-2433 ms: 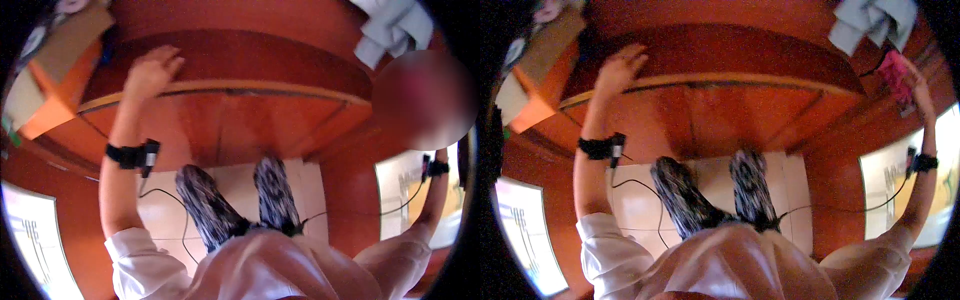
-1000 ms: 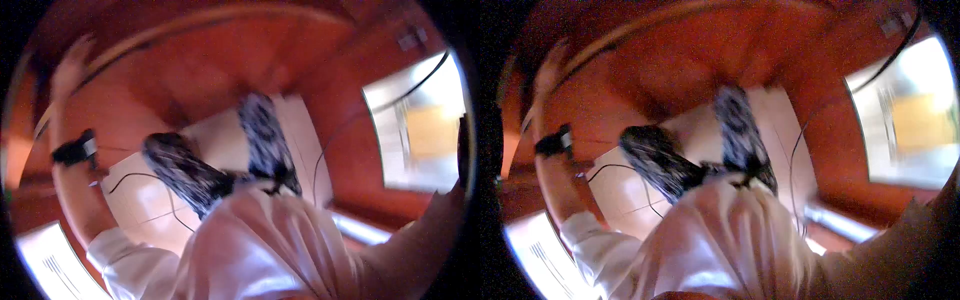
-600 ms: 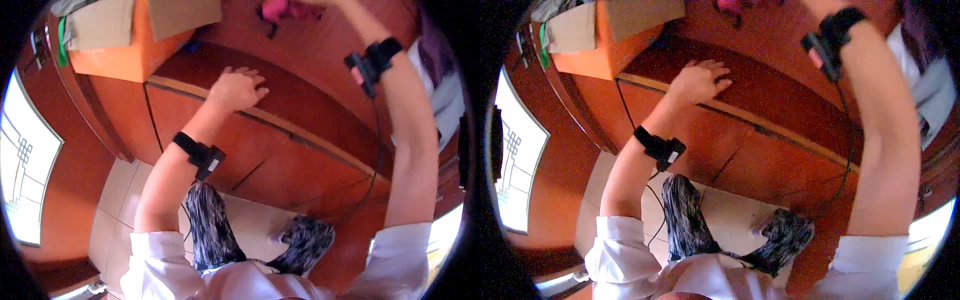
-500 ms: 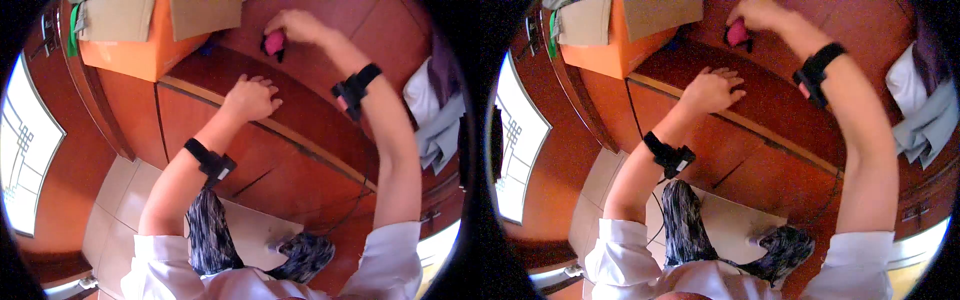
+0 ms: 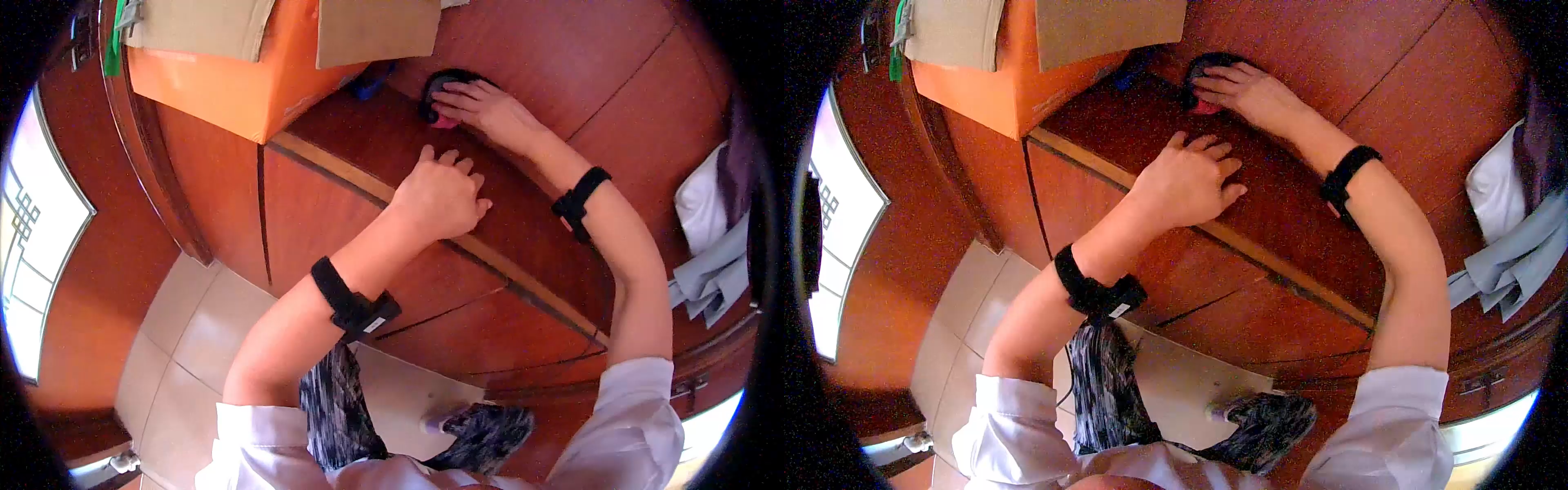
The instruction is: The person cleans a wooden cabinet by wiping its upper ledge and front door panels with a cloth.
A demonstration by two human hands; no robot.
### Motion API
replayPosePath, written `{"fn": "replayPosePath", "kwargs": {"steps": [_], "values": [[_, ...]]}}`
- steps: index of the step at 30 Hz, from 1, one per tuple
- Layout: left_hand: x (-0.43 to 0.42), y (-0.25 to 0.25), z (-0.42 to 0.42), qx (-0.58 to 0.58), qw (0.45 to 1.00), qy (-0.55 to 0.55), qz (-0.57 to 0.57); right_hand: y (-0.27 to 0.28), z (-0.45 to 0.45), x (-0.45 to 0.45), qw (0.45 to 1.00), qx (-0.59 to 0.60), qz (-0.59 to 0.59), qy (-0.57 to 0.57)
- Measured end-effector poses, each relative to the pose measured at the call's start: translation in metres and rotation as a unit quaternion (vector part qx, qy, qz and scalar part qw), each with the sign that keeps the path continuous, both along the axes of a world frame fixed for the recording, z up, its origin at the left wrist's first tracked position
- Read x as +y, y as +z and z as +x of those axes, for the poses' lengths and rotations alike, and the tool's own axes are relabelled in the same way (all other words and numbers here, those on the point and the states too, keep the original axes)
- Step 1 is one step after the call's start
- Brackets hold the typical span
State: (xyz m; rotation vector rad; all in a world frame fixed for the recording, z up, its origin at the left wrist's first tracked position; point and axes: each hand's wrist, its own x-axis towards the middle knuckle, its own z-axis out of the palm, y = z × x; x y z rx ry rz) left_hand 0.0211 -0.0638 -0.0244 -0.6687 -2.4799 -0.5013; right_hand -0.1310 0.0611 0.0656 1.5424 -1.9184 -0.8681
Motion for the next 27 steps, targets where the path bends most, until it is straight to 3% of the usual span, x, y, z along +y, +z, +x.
{"fn": "replayPosePath", "kwargs": {"steps": [7, 12, 14, 21, 23, 27], "values": [[0.009, 0.0, 0.0, 0.017, 1.0, 0.014, 0.009, -0.001, -0.02, -0.05, 0.995, 0.055, -0.011, 0.077], [0.006, 0.001, -0.004, 0.044, 0.999, 0.013, 0.005, -0.005, -0.032, -0.069, 0.998, -0.011, -0.053, 0.017], [0.007, 0.003, -0.001, 0.047, 0.999, 0.018, 0.008, -0.004, -0.027, -0.048, 0.993, 0.022, -0.059, 0.1], [0.002, 0.006, 0.005, 0.044, 0.999, 0.02, -0.005, 0.018, 0.015, 0.097, 0.995, -0.09, -0.003, 0.044], [0.0, 0.007, 0.006, 0.032, 0.999, 0.023, -0.012, 0.021, 0.04, 0.152, 0.989, -0.139, -0.042, 0.03], [-0.001, 0.013, 0.009, 0.033, 0.999, 0.027, -0.021, 0.019, 0.081, 0.243, 0.989, -0.13, -0.049, -0.059]]}}
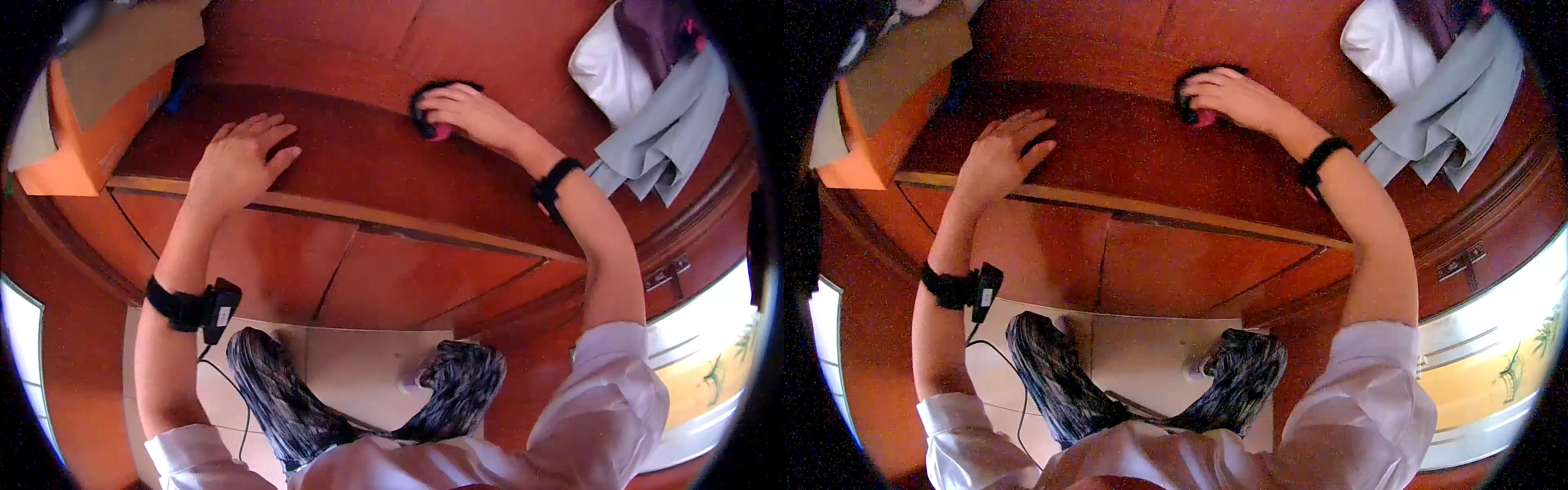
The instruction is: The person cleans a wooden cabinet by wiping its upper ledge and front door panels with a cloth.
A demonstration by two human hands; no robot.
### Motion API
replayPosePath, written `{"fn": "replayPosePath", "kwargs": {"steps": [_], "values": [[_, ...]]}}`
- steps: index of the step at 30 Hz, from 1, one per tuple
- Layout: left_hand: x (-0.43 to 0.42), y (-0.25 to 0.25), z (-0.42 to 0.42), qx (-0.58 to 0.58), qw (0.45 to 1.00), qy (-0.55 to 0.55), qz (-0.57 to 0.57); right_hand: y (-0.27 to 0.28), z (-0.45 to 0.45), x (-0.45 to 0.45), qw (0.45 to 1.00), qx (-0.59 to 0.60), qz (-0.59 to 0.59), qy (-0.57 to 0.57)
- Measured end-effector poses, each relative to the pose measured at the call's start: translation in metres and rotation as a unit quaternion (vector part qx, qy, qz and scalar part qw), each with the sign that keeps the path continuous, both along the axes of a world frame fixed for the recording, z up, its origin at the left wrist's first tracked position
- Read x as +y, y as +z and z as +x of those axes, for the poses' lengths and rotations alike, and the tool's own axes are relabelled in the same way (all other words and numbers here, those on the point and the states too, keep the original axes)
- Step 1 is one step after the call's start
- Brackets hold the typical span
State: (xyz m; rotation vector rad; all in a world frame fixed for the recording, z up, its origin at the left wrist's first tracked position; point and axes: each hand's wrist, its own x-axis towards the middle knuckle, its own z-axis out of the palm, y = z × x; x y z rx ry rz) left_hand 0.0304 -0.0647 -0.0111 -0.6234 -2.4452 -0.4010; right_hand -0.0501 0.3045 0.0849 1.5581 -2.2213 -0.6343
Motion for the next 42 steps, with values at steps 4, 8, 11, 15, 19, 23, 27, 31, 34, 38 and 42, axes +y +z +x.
{"fn": "replayPosePath", "kwargs": {"steps": [4, 8, 11, 15, 19, 23, 27, 31, 34, 38, 42], "values": [[-0.003, -0.003, -0.001, -0.012, 1.0, 0.011, -0.014, 0.001, 0.024, 0.061, 0.996, 0.013, 0.028, -0.084], [-0.002, -0.001, 0.001, -0.024, 0.999, 0.027, -0.035, -0.006, 0.022, 0.082, 0.987, 0.078, 0.11, -0.086], [-0.001, 0.002, 0.002, -0.045, 0.998, 0.018, -0.027, -0.009, 0.009, 0.064, 0.98, 0.122, 0.139, -0.066], [0.0, 0.002, 0.001, -0.031, 0.999, 0.009, -0.014, 0.003, -0.021, -0.024, 0.989, 0.125, 0.027, 0.076], [0.003, 0.008, 0.009, -0.043, 0.999, 0.009, -0.01, -0.005, -0.05, -0.092, 0.982, 0.122, -0.04, 0.137], [-0.001, 0.007, 0.004, -0.057, 0.998, -0.004, -0.005, -0.013, -0.043, -0.058, 0.988, 0.09, -0.065, 0.109], [0.01, 0.015, -0.001, -0.078, 0.997, -0.014, 0.0, -0.023, -0.015, 0.042, 0.997, 0.036, -0.069, 0.007], [0.014, 0.017, 0.002, -0.086, 0.996, -0.009, 0.008, -0.023, 0.019, 0.133, 0.997, 0.031, -0.055, -0.053], [0.014, 0.02, 0.001, -0.122, 0.992, -0.008, -0.02, -0.026, 0.038, 0.187, 0.992, 0.036, -0.066, -0.097], [0.02, 0.022, 0.006, -0.098, 0.995, 0.0, -0.017, -0.039, 0.058, 0.262, 0.985, 0.015, -0.099, -0.142], [0.015, 0.019, 0.002, -0.08, 0.996, -0.005, -0.031, -0.066, 0.069, 0.335, 0.838, -0.114, -0.317, -0.428]]}}
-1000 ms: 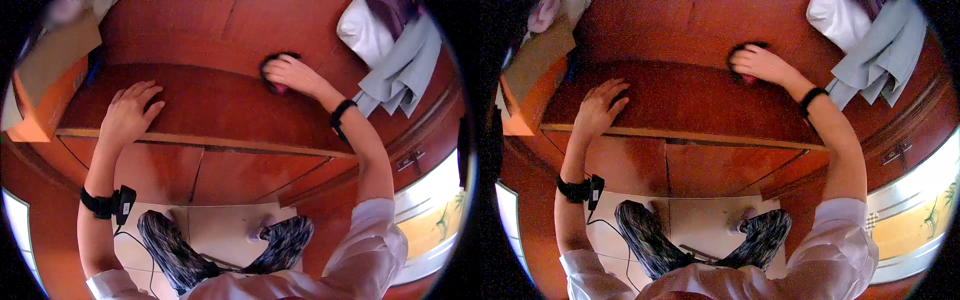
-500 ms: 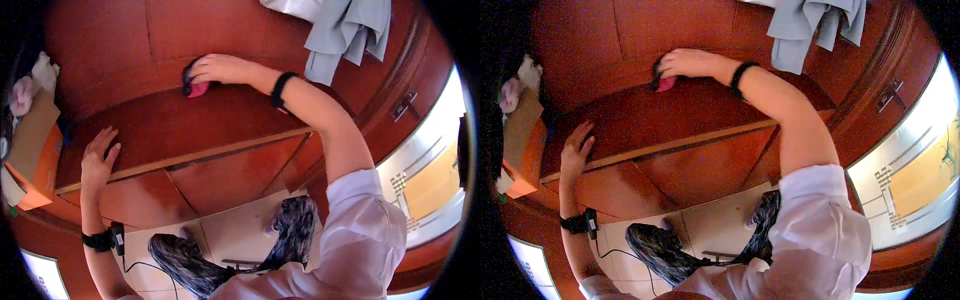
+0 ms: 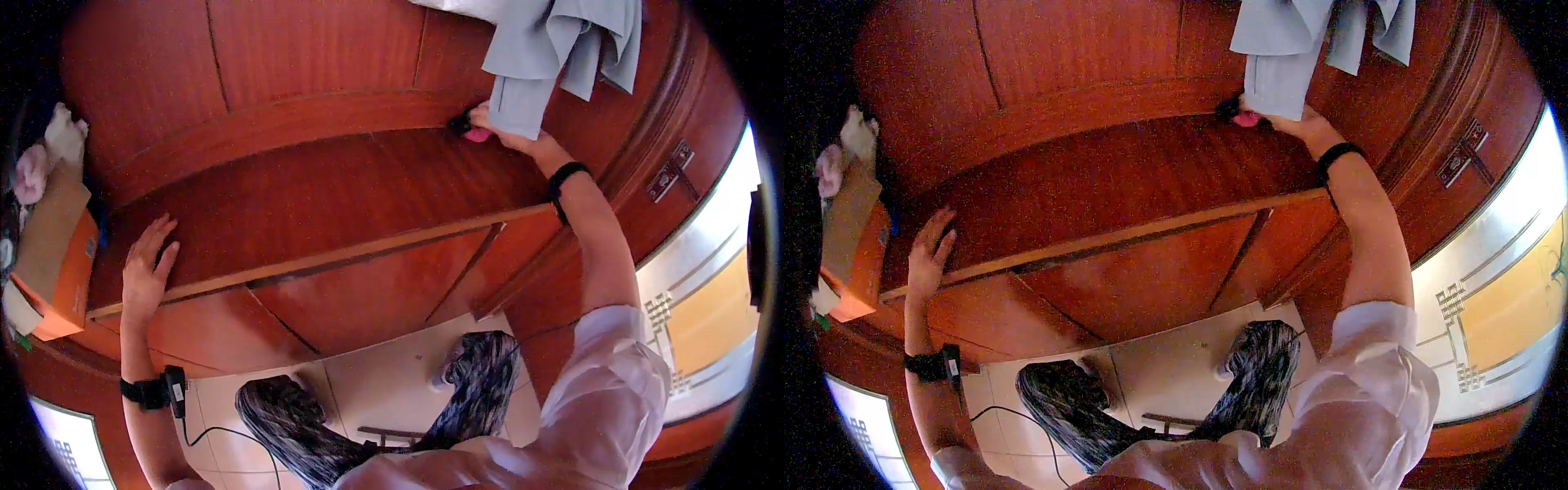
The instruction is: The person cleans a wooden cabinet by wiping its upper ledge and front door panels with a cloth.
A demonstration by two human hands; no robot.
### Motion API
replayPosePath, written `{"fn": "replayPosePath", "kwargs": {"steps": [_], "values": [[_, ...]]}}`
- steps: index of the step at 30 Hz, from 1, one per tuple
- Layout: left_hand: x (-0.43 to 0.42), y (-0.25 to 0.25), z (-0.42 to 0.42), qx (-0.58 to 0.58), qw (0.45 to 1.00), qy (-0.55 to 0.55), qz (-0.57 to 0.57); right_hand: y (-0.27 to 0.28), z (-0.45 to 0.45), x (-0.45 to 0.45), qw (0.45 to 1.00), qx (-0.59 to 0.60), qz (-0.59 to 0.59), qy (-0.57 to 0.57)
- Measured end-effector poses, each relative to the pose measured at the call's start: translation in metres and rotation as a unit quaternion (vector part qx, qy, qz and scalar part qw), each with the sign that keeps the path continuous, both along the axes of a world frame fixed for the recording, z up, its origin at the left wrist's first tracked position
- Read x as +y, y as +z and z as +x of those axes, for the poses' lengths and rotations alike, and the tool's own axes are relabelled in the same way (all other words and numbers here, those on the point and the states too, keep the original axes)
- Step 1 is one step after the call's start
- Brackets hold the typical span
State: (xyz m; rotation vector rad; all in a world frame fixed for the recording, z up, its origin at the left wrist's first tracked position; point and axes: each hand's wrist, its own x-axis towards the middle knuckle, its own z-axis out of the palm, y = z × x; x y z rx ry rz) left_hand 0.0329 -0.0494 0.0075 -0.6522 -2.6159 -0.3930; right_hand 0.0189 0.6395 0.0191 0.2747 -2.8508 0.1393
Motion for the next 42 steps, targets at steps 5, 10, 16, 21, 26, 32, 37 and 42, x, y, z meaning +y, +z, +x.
{"fn": "replayPosePath", "kwargs": {"steps": [5, 10, 16, 21, 26, 32, 37, 42], "values": [[0.0, 0.006, 0.014, -0.005, 0.999, 0.029, 0.017, 0.026, 0.011, 0.01, 0.971, -0.129, 0.013, -0.202], [-0.003, -0.003, 0.003, 0.032, 0.999, 0.016, 0.0, 0.037, -0.001, -0.066, 0.934, -0.272, -0.04, -0.228], [-0.008, -0.007, 0.0, 0.013, 1.0, 0.027, -0.006, 0.025, 0.029, -0.261, 0.993, -0.038, 0.114, 0.017], [-0.021, -0.019, -0.008, 0.039, 0.999, -0.007, 0.0, 0.006, 0.082, -0.362, 0.979, 0.112, 0.06, 0.162], [-0.015, -0.006, -0.006, -0.001, 1.0, -0.005, 0.025, -0.008, 0.088, -0.299, 0.984, 0.146, 0.018, 0.099], [-0.02, -0.018, -0.016, 0.029, 0.999, -0.005, 0.019, -0.04, 0.103, -0.059, 0.963, 0.093, -0.014, -0.251], [-0.017, -0.017, -0.009, 0.025, 0.999, 0.032, 0.007, -0.039, 0.117, -0.051, 0.941, 0.081, -0.102, -0.311], [-0.014, -0.019, -0.015, 0.009, 0.999, 0.042, -0.005, -0.035, 0.106, -0.233, 0.988, 0.078, -0.122, -0.058]]}}
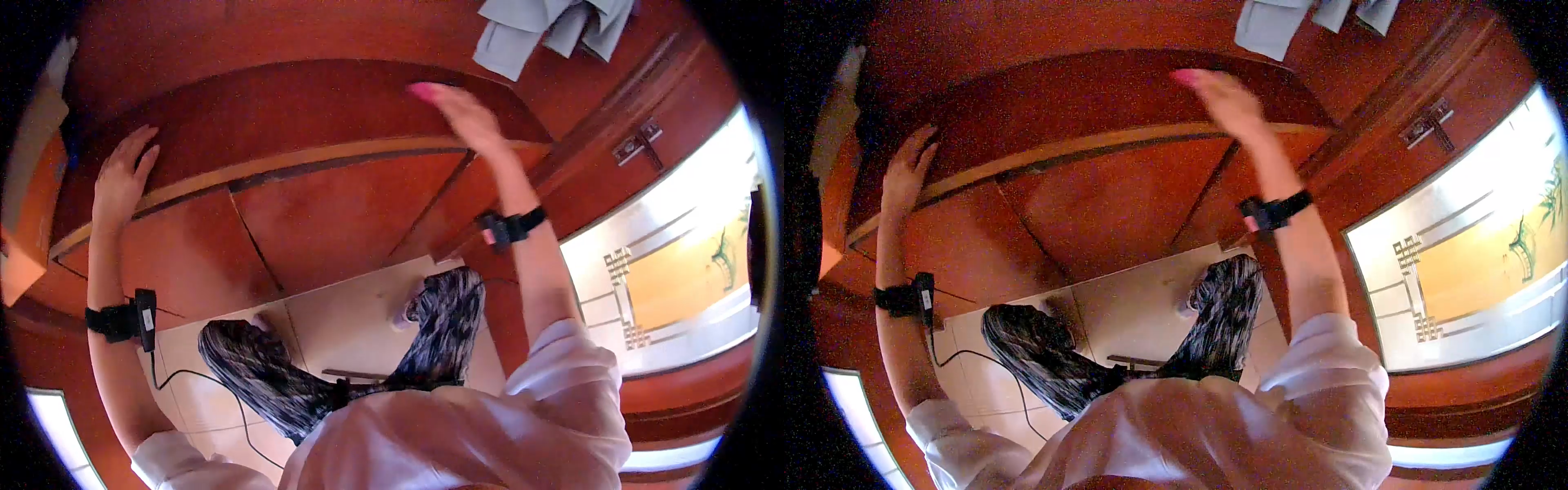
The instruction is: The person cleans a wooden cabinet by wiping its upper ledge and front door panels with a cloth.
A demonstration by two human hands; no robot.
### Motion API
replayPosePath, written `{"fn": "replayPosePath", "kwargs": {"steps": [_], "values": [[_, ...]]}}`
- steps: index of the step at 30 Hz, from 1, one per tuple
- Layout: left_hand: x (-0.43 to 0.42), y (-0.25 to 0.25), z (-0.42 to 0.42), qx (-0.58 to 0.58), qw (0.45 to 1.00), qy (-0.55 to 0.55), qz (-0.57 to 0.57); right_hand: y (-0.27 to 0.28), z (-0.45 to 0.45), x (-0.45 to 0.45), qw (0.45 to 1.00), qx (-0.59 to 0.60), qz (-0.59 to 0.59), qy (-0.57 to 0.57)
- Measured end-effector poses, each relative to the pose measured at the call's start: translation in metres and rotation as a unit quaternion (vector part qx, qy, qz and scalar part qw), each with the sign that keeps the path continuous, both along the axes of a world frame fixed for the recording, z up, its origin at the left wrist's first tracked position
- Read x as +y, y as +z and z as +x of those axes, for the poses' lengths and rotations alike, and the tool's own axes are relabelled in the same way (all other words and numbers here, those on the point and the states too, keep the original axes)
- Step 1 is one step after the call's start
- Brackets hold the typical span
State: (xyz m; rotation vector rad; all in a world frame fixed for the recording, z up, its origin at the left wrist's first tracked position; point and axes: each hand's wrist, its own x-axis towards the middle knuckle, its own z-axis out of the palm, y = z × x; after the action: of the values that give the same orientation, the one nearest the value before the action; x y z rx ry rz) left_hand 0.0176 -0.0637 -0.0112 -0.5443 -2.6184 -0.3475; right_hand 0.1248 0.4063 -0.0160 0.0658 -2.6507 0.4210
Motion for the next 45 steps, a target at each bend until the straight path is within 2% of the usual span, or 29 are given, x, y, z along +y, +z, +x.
{"fn": "replayPosePath", "kwargs": {"steps": [1, 2, 3, 4, 5, 7, 8, 10, 13, 14, 16, 18, 21, 24, 26, 28, 31, 33, 34, 37, 42, 45], "values": [[-0.004, -0.002, 0.001, 0.002, 1.0, 0.0, -0.001, 0.012, 0.0, -0.013, 0.996, 0.003, 0.001, 0.09], [-0.005, -0.001, -0.001, -0.009, 1.0, -0.007, 0.0, 0.012, 0.003, -0.056, 0.995, 0.035, 0.06, 0.069], [-0.005, 0.001, -0.003, -0.018, 1.0, -0.017, 0.0, 0.008, -0.003, -0.084, 0.989, 0.048, 0.027, 0.137], [-0.007, 0.002, -0.004, -0.013, 1.0, -0.027, -0.003, -0.008, -0.012, -0.109, 0.982, 0.113, 0.041, 0.144], [-0.008, 0.001, -0.004, -0.018, 0.999, -0.032, 0.008, 0.004, 0.001, -0.138, 0.985, 0.086, 0.017, 0.147], [-0.011, -0.001, -0.008, -0.021, 0.998, -0.05, 0.018, -0.019, -0.008, -0.157, 0.966, 0.194, 0.047, 0.162], [-0.015, -0.004, -0.011, -0.03, 0.998, -0.057, 0.028, -0.015, -0.004, -0.153, 0.966, 0.184, 0.025, 0.181], [-0.011, -0.003, -0.008, -0.037, 0.996, -0.069, 0.032, -0.013, 0.004, -0.132, 0.963, 0.177, 0.021, 0.201], [-0.01, -0.003, -0.002, -0.034, 0.998, -0.04, 0.017, -0.006, 0.023, -0.067, 0.988, 0.09, 0.014, 0.124], [-0.012, -0.006, -0.004, -0.037, 0.998, -0.053, 0.023, -0.009, 0.026, -0.035, 0.99, 0.108, 0.054, 0.075], [-0.013, -0.007, -0.007, -0.039, 0.997, -0.063, 0.028, -0.009, 0.039, 0.032, 0.994, 0.09, 0.062, -0.015], [-0.017, -0.009, -0.008, -0.035, 0.998, -0.052, 0.022, -0.001, 0.052, 0.094, 0.995, 0.039, 0.03, -0.092], [-0.028, -0.011, -0.012, -0.035, 0.996, -0.074, 0.036, -0.016, 0.048, 0.211, 0.981, 0.031, 0.032, -0.188], [-0.021, -0.007, -0.001, -0.037, 0.998, -0.04, 0.039, -0.003, 0.029, 0.257, 0.971, -0.032, 0.036, -0.233], [-0.018, -0.005, 0.003, -0.037, 0.998, -0.032, 0.04, -0.003, 0.005, 0.293, 0.979, -0.06, 0.027, -0.194], [-0.02, -0.006, 0.001, -0.036, 0.998, -0.026, 0.043, -0.006, -0.019, 0.291, 0.983, -0.087, 0.021, -0.158], [-0.021, -0.007, 0.001, -0.039, 0.997, -0.037, 0.056, -0.002, -0.022, 0.232, 0.98, -0.088, 0.081, -0.161], [-0.018, -0.004, 0.003, -0.051, 0.996, -0.043, 0.063, -0.002, -0.014, 0.175, 0.995, -0.046, 0.09, -0.019], [-0.021, -0.005, 0.004, -0.049, 0.996, -0.047, 0.063, 0.009, 0.002, 0.128, 0.997, -0.048, 0.054, 0.033], [-0.03, -0.012, -0.007, -0.043, 0.995, -0.061, 0.07, 0.008, 0.032, 0.078, 0.994, -0.029, 0.036, 0.095], [-0.032, -0.012, -0.009, -0.048, 0.994, -0.065, 0.074, 0.012, 0.059, 0.116, 0.995, -0.055, -0.018, 0.08], [-0.031, -0.011, -0.01, -0.049, 0.995, -0.057, 0.066, 0.003, 0.059, 0.206, 0.999, -0.018, -0.001, -0.042]]}}
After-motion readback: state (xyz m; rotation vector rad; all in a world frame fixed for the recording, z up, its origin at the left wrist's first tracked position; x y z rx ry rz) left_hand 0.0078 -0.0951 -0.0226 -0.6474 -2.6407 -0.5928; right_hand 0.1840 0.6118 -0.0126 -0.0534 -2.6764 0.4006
